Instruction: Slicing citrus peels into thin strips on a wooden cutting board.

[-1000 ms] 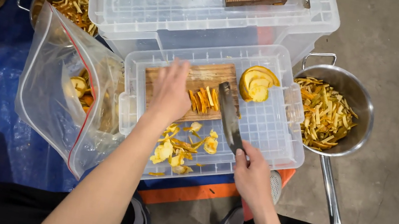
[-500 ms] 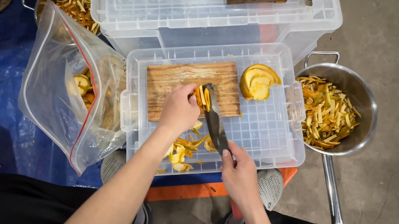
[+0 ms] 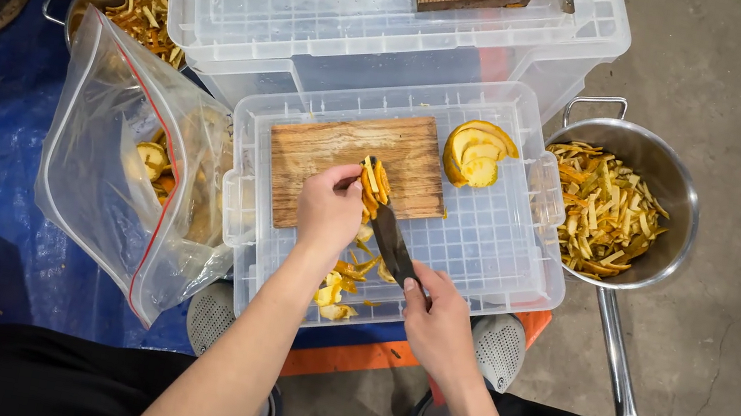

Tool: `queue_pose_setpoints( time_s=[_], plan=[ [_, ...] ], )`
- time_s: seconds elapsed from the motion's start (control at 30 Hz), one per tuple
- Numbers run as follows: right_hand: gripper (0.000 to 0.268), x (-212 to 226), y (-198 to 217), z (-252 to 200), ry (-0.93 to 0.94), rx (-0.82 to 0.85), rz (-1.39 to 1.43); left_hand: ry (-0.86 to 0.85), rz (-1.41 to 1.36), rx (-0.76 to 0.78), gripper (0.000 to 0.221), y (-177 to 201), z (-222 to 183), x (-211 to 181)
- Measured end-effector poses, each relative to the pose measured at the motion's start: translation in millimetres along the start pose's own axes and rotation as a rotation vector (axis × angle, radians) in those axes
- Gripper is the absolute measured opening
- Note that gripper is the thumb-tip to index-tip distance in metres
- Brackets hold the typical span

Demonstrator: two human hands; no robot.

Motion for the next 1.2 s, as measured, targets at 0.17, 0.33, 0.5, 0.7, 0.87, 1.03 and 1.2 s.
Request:
queue_pose_setpoints(
  time_s=[0.17, 0.33, 0.5, 0.7, 0.87, 1.03, 1.2],
  plan=[
    [0.039, -2.7, 7.6, -2.9, 0.04, -0.036, -0.041, -0.011, -0.09, -0.021, 0.032, -6.5, -7.4, -5.2],
    [0.038, 12.0, 31.8, -10.1, 0.084, -0.113, -0.042, -0.064, -0.153, -0.007, 0.033, -23.4, -19.1, -32.2],
    [0.033, 4.7, 65.5, -3.7, 0.172, -0.275, -0.071, -0.165, -0.154, 0.035, 0.032, -60.2, -20.4, -55.7],
    [0.032, 21.9, 145.5, -15.5, 0.268, -0.558, -0.19, -0.405, -0.293, 0.099, 0.031, -169.4, -42.5, -96.2],
    [0.044, -33.3, 224.8, -1.4, 0.146, -0.653, -0.582, -0.438, 0.015, 0.36, 0.035, -196.2, -78.5, -139.8],
    [0.049, -11.9, 248.6, -16.5, -0.125, -0.642, -0.549, -0.469, -0.008, 0.268, 0.013, -141.8, -46.1, -104.7],
    [0.049, 31.3, 240.3, -32.9, -0.069, -0.621, -0.295, -0.423, 0.529, -0.101, 0.029, -42.0, 15.0, -29.2]
  ],
)
Point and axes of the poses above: each hand's wrist, its own z-axis towards the middle knuckle, its own y-axis out of the back of the hand, x = y × z, the point moved 3 cm from there along z, towards the middle knuckle, and after that the axes turned 8 degrees about -x, right-handed, at the moved point
